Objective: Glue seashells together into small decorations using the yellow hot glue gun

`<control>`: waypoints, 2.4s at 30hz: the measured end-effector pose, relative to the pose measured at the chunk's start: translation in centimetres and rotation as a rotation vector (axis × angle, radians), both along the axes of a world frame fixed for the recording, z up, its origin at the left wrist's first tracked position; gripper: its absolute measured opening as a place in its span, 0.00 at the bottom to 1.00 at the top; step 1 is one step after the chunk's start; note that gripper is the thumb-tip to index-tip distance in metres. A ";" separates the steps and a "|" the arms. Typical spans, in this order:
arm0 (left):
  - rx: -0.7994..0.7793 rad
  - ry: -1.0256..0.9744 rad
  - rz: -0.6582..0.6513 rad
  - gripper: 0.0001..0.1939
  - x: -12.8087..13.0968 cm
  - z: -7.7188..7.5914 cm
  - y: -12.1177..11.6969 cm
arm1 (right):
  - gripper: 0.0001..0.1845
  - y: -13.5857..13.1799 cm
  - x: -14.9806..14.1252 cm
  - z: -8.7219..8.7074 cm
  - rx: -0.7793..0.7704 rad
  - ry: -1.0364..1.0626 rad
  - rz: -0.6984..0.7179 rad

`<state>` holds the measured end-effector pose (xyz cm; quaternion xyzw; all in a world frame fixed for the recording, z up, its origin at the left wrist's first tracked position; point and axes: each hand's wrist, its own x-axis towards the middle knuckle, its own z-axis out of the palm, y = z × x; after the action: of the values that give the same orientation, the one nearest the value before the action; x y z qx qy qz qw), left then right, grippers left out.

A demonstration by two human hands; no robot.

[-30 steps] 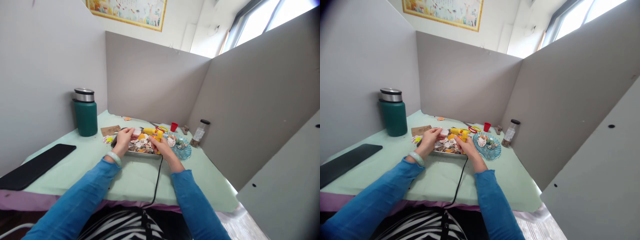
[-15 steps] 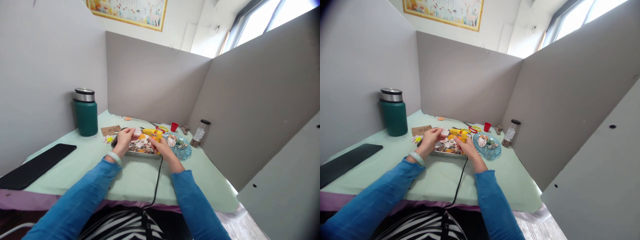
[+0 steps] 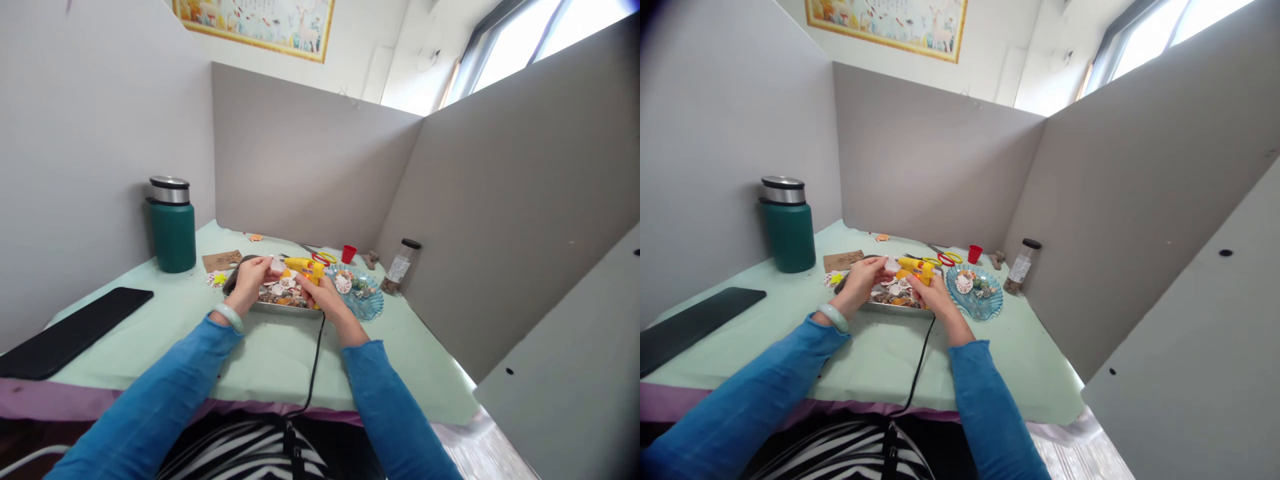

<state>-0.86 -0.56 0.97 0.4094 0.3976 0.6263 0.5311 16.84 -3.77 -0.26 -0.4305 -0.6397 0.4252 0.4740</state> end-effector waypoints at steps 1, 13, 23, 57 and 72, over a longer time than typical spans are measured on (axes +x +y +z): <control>0.000 0.002 -0.008 0.05 0.0 0.0 0.0 | 0.27 0.0 0.0 0.0 0.002 0.002 0.003; 0.026 0.047 -0.023 0.06 0.2 -0.2 0.1 | 0.27 -0.2 -0.1 0.2 -0.005 -0.016 0.033; 0.039 0.076 -0.020 0.08 0.3 -0.3 0.2 | 0.28 -0.1 0.0 0.1 0.011 -0.027 0.038; 0.061 0.089 -0.002 0.06 0.2 -0.3 0.2 | 0.28 -0.3 -0.2 0.2 0.021 -0.046 0.019; 0.055 0.111 0.010 0.08 0.2 -0.4 0.3 | 0.29 -0.2 -0.1 0.2 0.051 -0.038 -0.009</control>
<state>-0.66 -0.28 0.56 0.4561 0.4112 0.6157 0.4937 16.71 -4.01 -0.10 -0.4292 -0.6571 0.3983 0.4747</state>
